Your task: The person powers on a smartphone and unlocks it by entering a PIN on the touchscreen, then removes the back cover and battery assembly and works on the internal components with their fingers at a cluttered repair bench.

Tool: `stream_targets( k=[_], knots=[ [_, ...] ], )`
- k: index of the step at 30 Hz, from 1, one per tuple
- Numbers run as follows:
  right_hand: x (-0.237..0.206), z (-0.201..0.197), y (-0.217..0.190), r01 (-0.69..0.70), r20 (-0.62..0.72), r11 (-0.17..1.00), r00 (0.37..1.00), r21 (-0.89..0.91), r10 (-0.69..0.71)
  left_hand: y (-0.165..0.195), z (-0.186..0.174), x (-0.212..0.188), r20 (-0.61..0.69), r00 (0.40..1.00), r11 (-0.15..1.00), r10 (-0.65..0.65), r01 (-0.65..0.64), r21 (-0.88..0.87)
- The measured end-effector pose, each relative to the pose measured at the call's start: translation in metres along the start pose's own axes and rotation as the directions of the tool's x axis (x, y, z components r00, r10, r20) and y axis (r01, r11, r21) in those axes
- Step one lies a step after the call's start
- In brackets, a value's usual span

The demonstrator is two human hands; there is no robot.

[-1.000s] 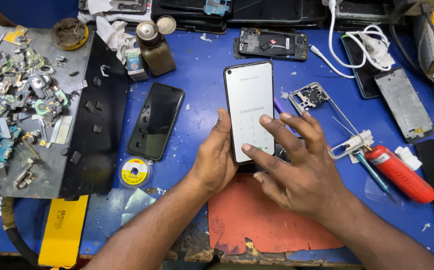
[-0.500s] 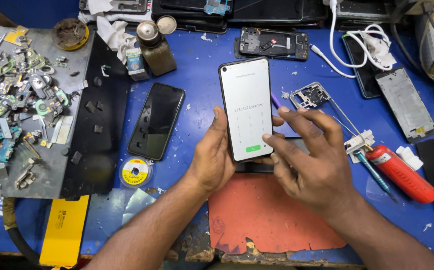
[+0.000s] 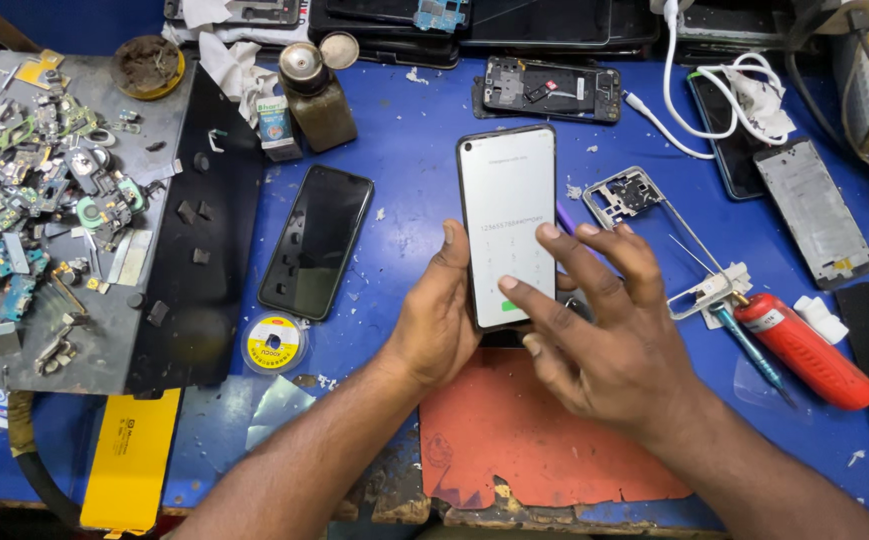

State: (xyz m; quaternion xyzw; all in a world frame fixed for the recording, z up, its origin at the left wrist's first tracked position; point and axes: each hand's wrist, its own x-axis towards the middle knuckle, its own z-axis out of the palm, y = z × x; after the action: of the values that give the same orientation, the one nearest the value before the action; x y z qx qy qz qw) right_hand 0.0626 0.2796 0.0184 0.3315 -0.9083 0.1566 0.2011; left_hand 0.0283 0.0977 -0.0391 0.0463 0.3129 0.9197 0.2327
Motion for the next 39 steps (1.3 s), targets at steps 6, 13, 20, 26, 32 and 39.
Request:
stream_targets(
  k=[6,13,20,26,32,39],
  knots=[
    [-0.003,-0.001,0.002,-0.026,-0.039,1.0,0.999,-0.009,0.025,-0.001,0.003,-0.001,0.085,0.996,1.0,-0.009,0.008,0.013],
    [-0.006,-0.002,0.008,-0.102,-0.068,0.995,0.993,0.0,0.101,0.004,0.004,-0.002,0.12,0.993,1.0,-0.001,-0.002,0.023],
    [-0.001,0.0,0.003,-0.013,-0.012,1.0,1.0,-0.016,0.013,-0.001,0.004,-0.002,0.083,0.997,0.999,-0.007,0.003,0.039],
    [-0.003,-0.002,0.004,-0.044,-0.037,0.998,0.998,-0.047,0.042,-0.001,0.003,-0.003,0.135,0.991,0.999,-0.005,0.0,0.04],
    [-0.006,-0.002,0.009,-0.148,-0.065,0.989,0.987,-0.022,0.146,0.002,0.004,-0.003,0.092,0.996,0.999,-0.013,0.009,0.044],
    [-0.003,0.002,0.006,-0.064,-0.018,0.997,0.998,0.044,0.065,-0.002,0.005,-0.003,0.115,0.993,0.996,0.015,-0.026,0.089]
  ],
)
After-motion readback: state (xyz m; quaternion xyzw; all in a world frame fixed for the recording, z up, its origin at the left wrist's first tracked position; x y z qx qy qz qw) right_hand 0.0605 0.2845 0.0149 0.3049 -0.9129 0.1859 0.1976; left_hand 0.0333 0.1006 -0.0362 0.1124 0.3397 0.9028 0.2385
